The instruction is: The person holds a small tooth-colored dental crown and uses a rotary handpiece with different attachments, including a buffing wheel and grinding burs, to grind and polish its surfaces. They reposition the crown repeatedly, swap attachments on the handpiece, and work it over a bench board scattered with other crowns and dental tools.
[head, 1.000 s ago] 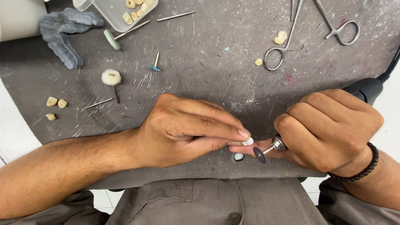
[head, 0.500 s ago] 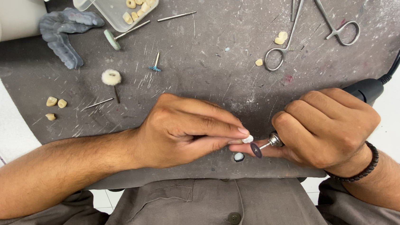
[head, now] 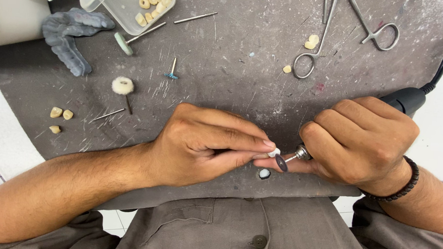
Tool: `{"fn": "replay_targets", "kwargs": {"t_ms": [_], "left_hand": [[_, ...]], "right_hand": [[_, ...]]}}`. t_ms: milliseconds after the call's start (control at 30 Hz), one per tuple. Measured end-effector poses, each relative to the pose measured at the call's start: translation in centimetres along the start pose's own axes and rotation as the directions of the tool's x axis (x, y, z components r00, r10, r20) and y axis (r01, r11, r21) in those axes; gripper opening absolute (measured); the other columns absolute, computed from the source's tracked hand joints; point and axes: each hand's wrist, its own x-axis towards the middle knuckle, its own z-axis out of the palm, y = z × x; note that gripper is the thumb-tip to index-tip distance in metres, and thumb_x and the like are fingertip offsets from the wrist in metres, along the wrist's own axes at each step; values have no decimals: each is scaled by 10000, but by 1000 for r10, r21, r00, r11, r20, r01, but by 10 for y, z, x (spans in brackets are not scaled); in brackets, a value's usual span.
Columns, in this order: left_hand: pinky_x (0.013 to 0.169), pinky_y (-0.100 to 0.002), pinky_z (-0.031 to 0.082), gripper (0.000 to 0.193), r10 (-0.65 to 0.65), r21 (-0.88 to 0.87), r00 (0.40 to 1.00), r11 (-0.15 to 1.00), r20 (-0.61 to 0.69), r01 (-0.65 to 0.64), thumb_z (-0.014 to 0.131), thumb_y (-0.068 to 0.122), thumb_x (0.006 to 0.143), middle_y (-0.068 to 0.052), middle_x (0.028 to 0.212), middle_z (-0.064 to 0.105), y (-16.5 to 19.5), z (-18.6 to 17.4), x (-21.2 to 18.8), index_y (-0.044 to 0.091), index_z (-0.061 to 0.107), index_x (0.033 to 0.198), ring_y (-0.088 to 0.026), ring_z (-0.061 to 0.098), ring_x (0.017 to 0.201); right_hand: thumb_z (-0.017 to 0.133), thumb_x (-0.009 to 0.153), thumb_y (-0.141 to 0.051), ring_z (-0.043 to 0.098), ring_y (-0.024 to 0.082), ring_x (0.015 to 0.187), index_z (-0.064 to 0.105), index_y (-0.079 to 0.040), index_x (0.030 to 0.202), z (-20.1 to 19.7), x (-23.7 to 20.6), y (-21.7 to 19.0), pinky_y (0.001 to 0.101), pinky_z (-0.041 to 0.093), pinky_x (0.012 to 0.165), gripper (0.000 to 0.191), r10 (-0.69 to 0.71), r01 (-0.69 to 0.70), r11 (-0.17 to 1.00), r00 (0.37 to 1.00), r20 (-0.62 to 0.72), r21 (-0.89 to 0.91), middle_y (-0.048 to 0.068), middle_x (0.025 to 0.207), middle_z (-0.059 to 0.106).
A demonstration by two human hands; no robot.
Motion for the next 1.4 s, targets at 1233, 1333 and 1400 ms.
{"fn": "replay_targets", "kwargs": {"t_ms": [1233,1333,1400], "left_hand": [[743,-187,595,134,-269,-201,963,943,2,264,764,56,981,-66,1106,781,0,-5,7,57,781,1114,-69,734,935],[778,-197,621,129,-276,-232,961,934,12,271,756,50,984,-68,1112,777,-1,-5,7,55,778,1111,-82,746,948],[827,-206,634,120,-222,-198,975,956,0,218,759,48,993,-69,1121,775,-2,-5,7,53,775,1112,-95,755,989]], "right_hand": [[863,856,-133,593,153,572,733,-44,1144,-5,-6,5,303,481,519,328,-174,189,940,982,-78,283,-8,602,558],[845,854,-122,593,154,570,729,-40,1139,-4,-6,5,302,479,515,318,-178,194,939,981,-83,284,-5,603,562],[835,850,-119,587,154,565,728,-38,1138,-4,-7,6,302,476,512,318,-181,196,938,980,-79,287,-4,605,568]]}}
